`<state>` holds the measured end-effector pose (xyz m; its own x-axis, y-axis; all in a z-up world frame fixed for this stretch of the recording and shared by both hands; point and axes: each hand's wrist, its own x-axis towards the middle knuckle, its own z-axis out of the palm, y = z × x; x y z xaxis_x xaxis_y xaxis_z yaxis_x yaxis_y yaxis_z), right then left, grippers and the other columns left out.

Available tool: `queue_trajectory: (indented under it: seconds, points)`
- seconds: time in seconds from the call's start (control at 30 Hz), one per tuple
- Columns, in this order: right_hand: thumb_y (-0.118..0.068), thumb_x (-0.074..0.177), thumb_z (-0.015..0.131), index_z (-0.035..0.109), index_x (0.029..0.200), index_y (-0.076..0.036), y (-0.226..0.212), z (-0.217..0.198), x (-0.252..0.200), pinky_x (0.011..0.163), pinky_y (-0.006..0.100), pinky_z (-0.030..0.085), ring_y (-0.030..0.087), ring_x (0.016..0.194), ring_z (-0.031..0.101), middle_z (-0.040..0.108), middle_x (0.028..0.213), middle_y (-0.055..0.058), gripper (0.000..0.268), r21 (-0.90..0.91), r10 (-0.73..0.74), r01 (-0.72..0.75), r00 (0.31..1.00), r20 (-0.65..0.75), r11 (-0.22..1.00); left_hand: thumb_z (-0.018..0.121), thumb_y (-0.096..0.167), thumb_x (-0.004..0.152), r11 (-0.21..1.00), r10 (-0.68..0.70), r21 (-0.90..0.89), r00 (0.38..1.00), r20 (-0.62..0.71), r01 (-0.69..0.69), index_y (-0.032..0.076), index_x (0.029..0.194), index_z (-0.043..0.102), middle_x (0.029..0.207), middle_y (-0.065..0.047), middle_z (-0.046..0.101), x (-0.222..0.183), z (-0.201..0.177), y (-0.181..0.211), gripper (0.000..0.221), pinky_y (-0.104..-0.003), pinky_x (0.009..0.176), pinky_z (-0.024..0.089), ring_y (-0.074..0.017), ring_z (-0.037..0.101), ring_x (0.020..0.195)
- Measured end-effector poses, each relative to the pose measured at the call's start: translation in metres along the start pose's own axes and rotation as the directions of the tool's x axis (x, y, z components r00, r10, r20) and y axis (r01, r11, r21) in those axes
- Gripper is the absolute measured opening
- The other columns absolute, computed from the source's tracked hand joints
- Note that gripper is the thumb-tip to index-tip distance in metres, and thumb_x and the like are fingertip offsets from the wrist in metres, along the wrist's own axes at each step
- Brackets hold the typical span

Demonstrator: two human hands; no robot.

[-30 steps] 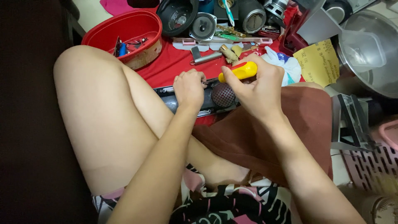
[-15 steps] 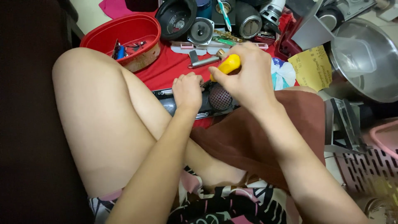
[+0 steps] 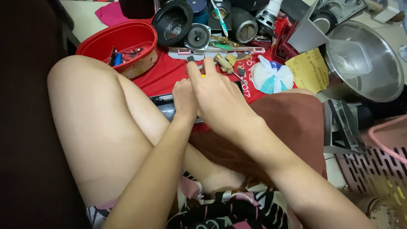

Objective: Using a manual screwdriver to remove screws and disassemble parts of an electronic device.

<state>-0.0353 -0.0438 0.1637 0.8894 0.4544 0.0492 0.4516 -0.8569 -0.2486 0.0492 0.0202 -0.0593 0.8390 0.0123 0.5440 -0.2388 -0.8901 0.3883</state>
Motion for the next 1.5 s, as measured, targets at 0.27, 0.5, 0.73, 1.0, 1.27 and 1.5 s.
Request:
queue_trajectory:
  seconds: [0.27,0.5,0.73,1.0,1.27,1.5]
  points:
    - [-0.028,0.089,0.046,0.041,0.105,-0.008,0.018,0.020,0.008,0.055,0.057,0.048,0.047,0.058,0.060,0.049,0.079,0.015,0.026,-0.274,0.042,-0.098,0.978,-0.203,0.957,0.051,0.007,0.071,0.988,0.117,0.111,0.989,-0.090,-0.107,0.001,0.085,0.058,0.057,-0.011,0.050,-0.007,0.020,-0.011,0.016,-0.037,0.061,0.042,-0.0279,0.054,0.061]
    - [-0.027,0.083,0.048,0.044,0.094,-0.003,0.013,0.020,0.011,0.060,0.059,0.047,0.048,0.067,0.060,0.056,0.071,0.019,0.027,-0.253,0.157,-0.173,0.984,-0.080,0.952,0.050,0.015,0.072,0.994,0.051,0.100,0.998,-0.035,-0.048,0.012,0.064,0.051,0.053,-0.001,0.047,-0.001,-0.015,0.009,0.009,-0.033,0.064,0.043,-0.0223,0.053,0.062]
    - [-0.023,0.076,0.055,0.045,0.089,-0.001,0.014,0.005,0.007,0.064,0.061,0.045,0.050,0.069,0.059,0.055,0.067,0.022,0.027,-0.165,0.209,-0.214,0.977,-0.045,0.963,0.056,0.015,0.070,0.998,0.033,0.059,0.999,0.037,-0.035,0.016,0.060,0.055,0.057,-0.001,0.048,0.002,-0.007,0.003,0.010,-0.035,0.060,0.043,-0.0228,0.054,0.063]
    - [-0.034,0.084,0.055,0.046,0.091,-0.001,0.020,-0.001,0.011,0.067,0.058,0.046,0.049,0.075,0.060,0.056,0.075,0.022,0.035,-0.241,0.282,-0.290,0.957,-0.067,0.926,0.073,0.024,0.062,1.000,-0.025,0.004,0.980,0.196,0.024,0.014,0.059,0.054,0.061,0.001,0.049,0.007,-0.008,0.001,0.022,-0.034,0.067,0.043,-0.0218,0.055,0.068]
    - [-0.033,0.087,0.052,0.047,0.094,-0.001,0.022,0.000,0.009,0.067,0.058,0.045,0.051,0.076,0.059,0.057,0.076,0.025,0.033,-0.244,0.274,-0.287,0.958,-0.086,0.926,0.075,0.020,0.062,0.998,-0.065,-0.002,0.961,0.267,0.069,0.012,0.060,0.056,0.063,-0.001,0.052,0.009,-0.015,0.003,0.020,-0.035,0.070,0.043,-0.0225,0.056,0.070]
    - [-0.025,0.083,0.056,0.044,0.099,-0.006,0.014,-0.010,0.004,0.070,0.059,0.045,0.050,0.078,0.058,0.056,0.084,0.023,0.028,-0.217,0.230,-0.220,0.973,0.022,0.951,0.075,0.018,0.062,0.998,-0.052,-0.005,0.960,0.275,0.056,0.010,0.062,0.059,0.063,-0.003,0.053,0.010,-0.017,0.004,0.018,-0.036,0.070,0.045,-0.0245,0.058,0.071]
